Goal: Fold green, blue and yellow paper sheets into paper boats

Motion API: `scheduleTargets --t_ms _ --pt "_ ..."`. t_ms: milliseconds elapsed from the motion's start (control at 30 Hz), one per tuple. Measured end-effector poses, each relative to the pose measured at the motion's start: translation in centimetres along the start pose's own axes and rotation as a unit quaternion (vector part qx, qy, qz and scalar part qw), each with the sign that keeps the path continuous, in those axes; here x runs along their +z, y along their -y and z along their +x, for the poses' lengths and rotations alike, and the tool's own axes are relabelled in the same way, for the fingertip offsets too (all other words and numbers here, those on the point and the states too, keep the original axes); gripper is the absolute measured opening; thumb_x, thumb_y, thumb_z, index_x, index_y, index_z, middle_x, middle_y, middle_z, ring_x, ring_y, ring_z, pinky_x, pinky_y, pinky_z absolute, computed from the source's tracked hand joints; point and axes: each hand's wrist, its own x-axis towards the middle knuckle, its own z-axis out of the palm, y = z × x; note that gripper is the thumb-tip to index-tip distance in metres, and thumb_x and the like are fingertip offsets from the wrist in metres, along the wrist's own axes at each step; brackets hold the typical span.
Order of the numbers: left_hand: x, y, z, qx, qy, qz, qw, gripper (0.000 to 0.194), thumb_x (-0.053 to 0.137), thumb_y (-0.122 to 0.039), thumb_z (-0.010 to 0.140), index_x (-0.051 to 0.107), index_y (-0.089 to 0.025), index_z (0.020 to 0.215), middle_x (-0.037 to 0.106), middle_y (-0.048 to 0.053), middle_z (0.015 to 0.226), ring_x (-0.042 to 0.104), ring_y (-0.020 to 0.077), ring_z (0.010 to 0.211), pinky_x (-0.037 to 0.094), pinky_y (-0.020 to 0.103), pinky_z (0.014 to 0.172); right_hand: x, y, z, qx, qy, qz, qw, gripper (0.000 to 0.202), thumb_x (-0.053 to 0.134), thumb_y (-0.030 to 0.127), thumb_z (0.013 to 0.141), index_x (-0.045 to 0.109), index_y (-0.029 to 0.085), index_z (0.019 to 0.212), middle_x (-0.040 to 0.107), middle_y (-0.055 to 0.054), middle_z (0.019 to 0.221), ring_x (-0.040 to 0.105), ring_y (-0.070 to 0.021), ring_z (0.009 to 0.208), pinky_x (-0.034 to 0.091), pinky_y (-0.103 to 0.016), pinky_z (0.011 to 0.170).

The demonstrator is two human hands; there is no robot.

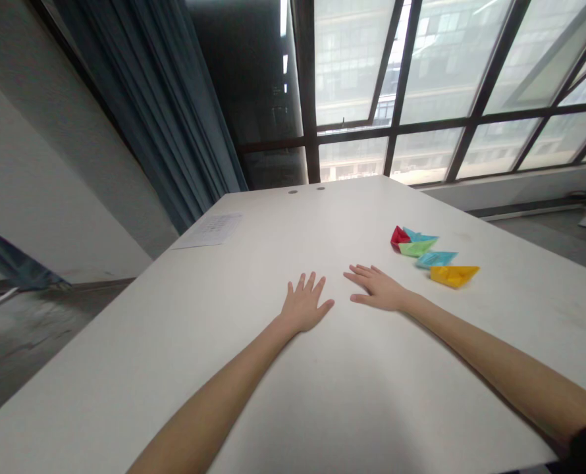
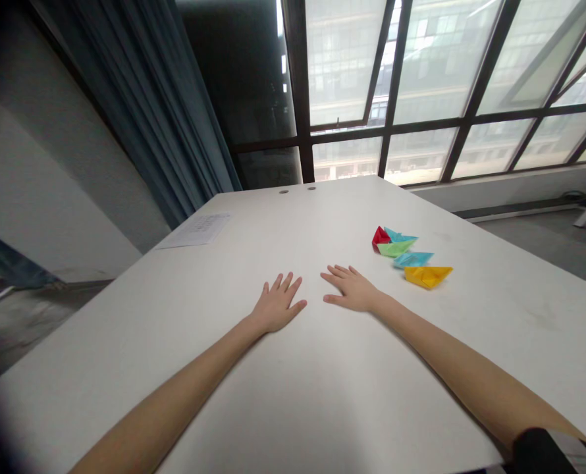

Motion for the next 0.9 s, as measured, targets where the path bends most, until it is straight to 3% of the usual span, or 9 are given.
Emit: scheduleTargets --t_ms 433,533,567,633,700,800,900 --pt "0.3 -0.1 -0.3 0.007 -0.018 -0.035 0.999 0.07 0.017 -0.063 0.081 0.021 -0.023 0.138 0.014 0.011 0.146 0.009 0.0345 0.132 0.012 0.06 0.099 0.1 0.2 -0.7 -0.026 -0.031 -0.006 0.999 0.062 0.033 0.058 0.082 0.037 0.022 0.132 0.035 -0.013 0.138 0.031 -0.0284 0.126 0.024 -0.049 0.101" --pt "0.3 0.0 -0.4 0.007 -0.023 -0.042 0.999 0.069 0.019 -0.063 0.081 0.023 -0.023 0.137 0.015 0.011 0.146 0.008 0.0348 0.132 0.012 0.06 0.099 -2.0 0.1 -1.4 -0.076 -0.026 0.014 0.997 0.05 0.034 0.049 0.085 0.043 0.023 0.127 0.052 -0.01 0.125 0.047 -0.0234 0.114 0.035 -0.04 0.095" --pt "0.3 0.0 -0.4 0.006 -0.024 -0.044 0.999 0.069 0.019 -0.063 0.081 0.023 -0.023 0.137 0.015 0.011 0.146 0.008 0.0348 0.132 0.012 0.06 0.099 -3.0 -0.1 -1.8 -0.063 -0.03 0.028 0.997 0.045 0.033 0.045 0.087 0.045 0.024 0.124 0.058 -0.008 0.116 0.054 -0.0212 0.103 0.04 -0.037 0.088" --pt "0.3 0.0 -0.5 0.005 -0.027 -0.045 0.999 0.069 0.019 -0.062 0.081 0.023 -0.023 0.137 0.015 0.012 0.146 0.008 0.0348 0.132 0.011 0.06 0.099 -5.5 -1.0 -2.9 0.009 -0.048 0.033 0.998 0.039 0.03 0.042 0.087 0.052 0.022 0.113 0.065 -0.006 0.093 0.06 -0.0188 0.08 0.044 -0.033 0.073" --pt "0.4 -0.1 -0.7 0.005 -0.031 -0.046 0.998 0.068 0.018 -0.062 0.081 0.023 -0.023 0.137 0.015 0.012 0.145 0.008 0.0347 0.132 0.011 0.06 0.099 -7.9 -2.6 -4.2 0.063 -0.07 0.005 0.996 0.033 0.035 0.041 0.085 0.059 0.021 0.097 0.065 -0.005 0.08 0.059 -0.0181 0.07 0.043 -0.03 0.064" --pt "0.5 -0.1 -0.7 0.003 -0.033 -0.042 0.999 0.068 0.018 -0.062 0.082 0.024 -0.023 0.137 0.016 0.012 0.145 0.009 0.0347 0.132 0.012 0.059 0.099 -10.6 -5.4 -6.5 0.15 -0.069 -0.041 0.985 0.023 0.043 0.032 0.078 0.06 0.021 0.089 0.062 -0.003 0.071 0.056 -0.0166 0.061 0.04 -0.028 0.058" --pt "0.6 -0.3 -0.8 0.0 -0.035 -0.035 0.999 0.068 0.018 -0.061 0.082 0.024 -0.022 0.137 0.016 0.012 0.145 0.01 0.0347 0.132 0.013 0.059 0.099 -11.8 -7.8 -8.4 0.188 -0.032 -0.021 0.981 0.023 0.049 0.026 0.071 0.06 0.021 0.09 0.063 -0.004 0.079 0.057 -0.016 0.065 0.04 -0.027 0.06"
